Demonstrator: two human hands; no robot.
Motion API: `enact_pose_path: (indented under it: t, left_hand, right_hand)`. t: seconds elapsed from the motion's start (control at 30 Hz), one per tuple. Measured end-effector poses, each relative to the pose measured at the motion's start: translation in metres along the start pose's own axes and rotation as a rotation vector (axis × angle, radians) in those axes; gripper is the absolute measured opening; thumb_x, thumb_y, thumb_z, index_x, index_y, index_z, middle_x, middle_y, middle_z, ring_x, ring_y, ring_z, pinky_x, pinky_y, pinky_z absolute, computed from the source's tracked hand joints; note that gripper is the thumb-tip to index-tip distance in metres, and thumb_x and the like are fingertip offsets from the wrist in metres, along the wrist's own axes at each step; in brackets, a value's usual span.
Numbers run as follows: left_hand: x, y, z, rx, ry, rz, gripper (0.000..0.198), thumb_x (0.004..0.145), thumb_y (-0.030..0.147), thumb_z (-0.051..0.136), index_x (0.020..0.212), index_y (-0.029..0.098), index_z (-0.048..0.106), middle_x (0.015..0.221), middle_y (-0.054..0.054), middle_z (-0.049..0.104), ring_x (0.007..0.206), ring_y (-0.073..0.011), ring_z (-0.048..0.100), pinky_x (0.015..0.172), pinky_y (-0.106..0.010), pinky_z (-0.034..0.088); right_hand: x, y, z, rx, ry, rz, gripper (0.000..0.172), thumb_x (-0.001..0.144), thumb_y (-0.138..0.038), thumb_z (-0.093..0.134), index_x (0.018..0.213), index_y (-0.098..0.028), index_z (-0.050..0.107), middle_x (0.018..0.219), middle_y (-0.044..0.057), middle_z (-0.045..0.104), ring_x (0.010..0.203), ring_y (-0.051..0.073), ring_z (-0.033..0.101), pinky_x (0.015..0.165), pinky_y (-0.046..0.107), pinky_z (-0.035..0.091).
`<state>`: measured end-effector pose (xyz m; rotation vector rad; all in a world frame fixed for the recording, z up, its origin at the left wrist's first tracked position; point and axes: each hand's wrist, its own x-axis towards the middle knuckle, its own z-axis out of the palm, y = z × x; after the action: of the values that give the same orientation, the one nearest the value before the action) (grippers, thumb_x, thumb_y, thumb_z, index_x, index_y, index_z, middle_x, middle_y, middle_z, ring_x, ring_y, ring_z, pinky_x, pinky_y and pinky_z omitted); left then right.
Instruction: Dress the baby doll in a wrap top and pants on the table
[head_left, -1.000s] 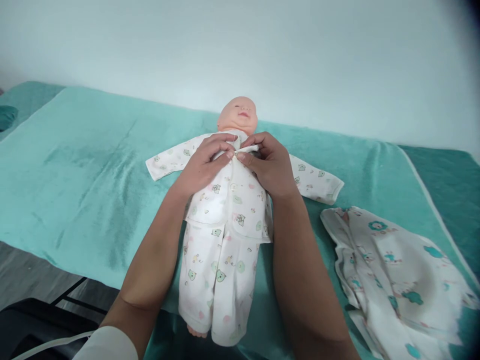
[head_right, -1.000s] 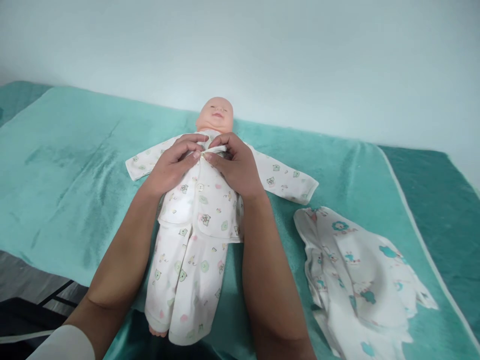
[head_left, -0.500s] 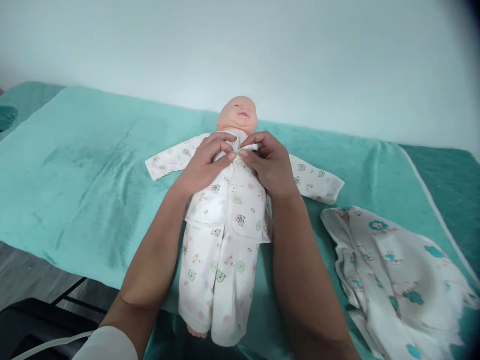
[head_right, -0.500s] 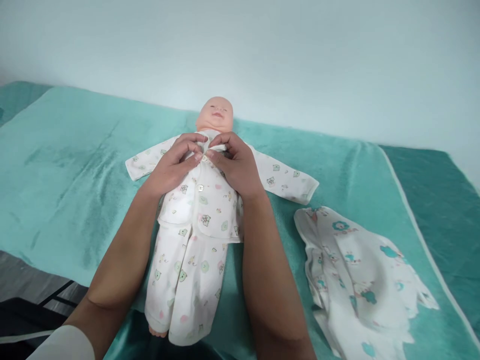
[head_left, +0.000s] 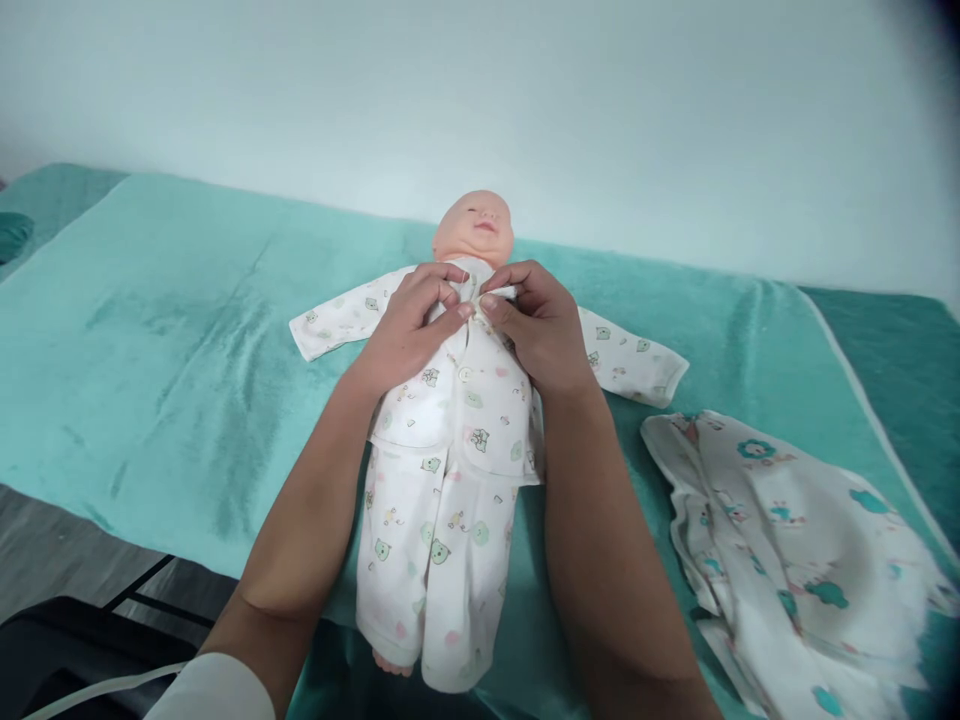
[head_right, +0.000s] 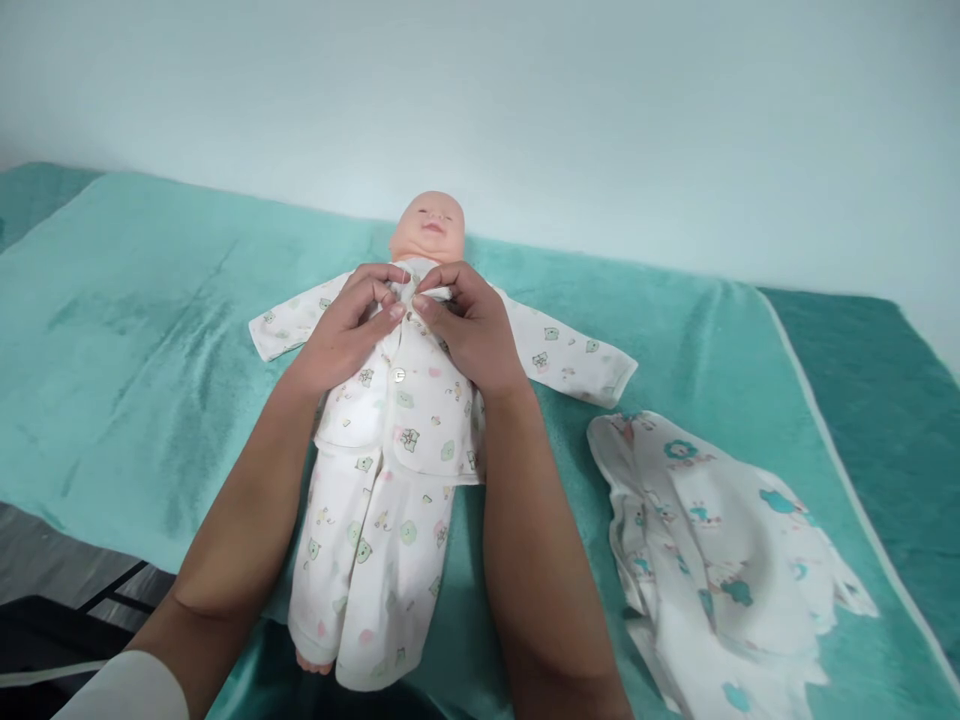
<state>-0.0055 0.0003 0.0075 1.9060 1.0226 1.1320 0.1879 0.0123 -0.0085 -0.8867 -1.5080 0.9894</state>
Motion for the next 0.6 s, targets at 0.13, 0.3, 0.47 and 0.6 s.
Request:
enact_pose_path:
  t: [0.13,0.3,0.47,0.6]
  left_hand:
    - [0.000,0.000,0.001,-0.029,0.009,0.000,0.043,0.097,0.066,0.059,0.086,0.025,0.057,0.136,-0.007,0.063,0.136,-0.0265,0.054,0.122,-0.050,0.039]
    - [-0.002,0.002,0.000,-0.103,0.019,0.026,0.041,0.092,0.069,0.065,0.093,0.028,0.067,0.139,-0.006,0.063,0.143,-0.0274,0.053,0.125,-0.050,0.039]
    - [-0.004,0.008,-0.011,-0.003,-0.152,0.084,0.035,0.094,0.062,0.067,0.092,0.030,0.078,0.150,-0.005,0.062,0.151,-0.0318,0.048,0.131,-0.056,0.033]
    - [-0.007,0.013,-0.022,0.041,-0.298,0.121,0.028,0.089,0.057,0.076,0.084,0.029,0.080,0.158,-0.001,0.059,0.160,-0.0342,0.037,0.136,-0.059,0.022]
  right_hand:
    - [0.000,-0.001,0.000,-0.016,0.003,-0.008,0.044,0.082,-0.067,0.081,0.095,-0.029,0.065,0.087,0.000,0.061,0.066,0.014,0.046,0.058,0.032,0.039]
    - [-0.001,0.003,0.001,-0.030,0.097,-0.011,0.046,0.087,-0.074,0.071,0.099,-0.031,0.061,0.083,0.000,0.056,0.061,0.015,0.047,0.052,0.032,0.037]
    - [0.000,0.008,0.000,-0.083,0.192,-0.120,0.044,0.095,-0.075,0.058,0.104,-0.032,0.056,0.088,0.003,0.054,0.075,0.020,0.057,0.060,0.035,0.043]
    - [0.002,0.010,0.000,-0.047,0.255,-0.164,0.043,0.094,-0.073,0.061,0.104,-0.032,0.055,0.091,0.004,0.055,0.078,0.022,0.058,0.066,0.038,0.047]
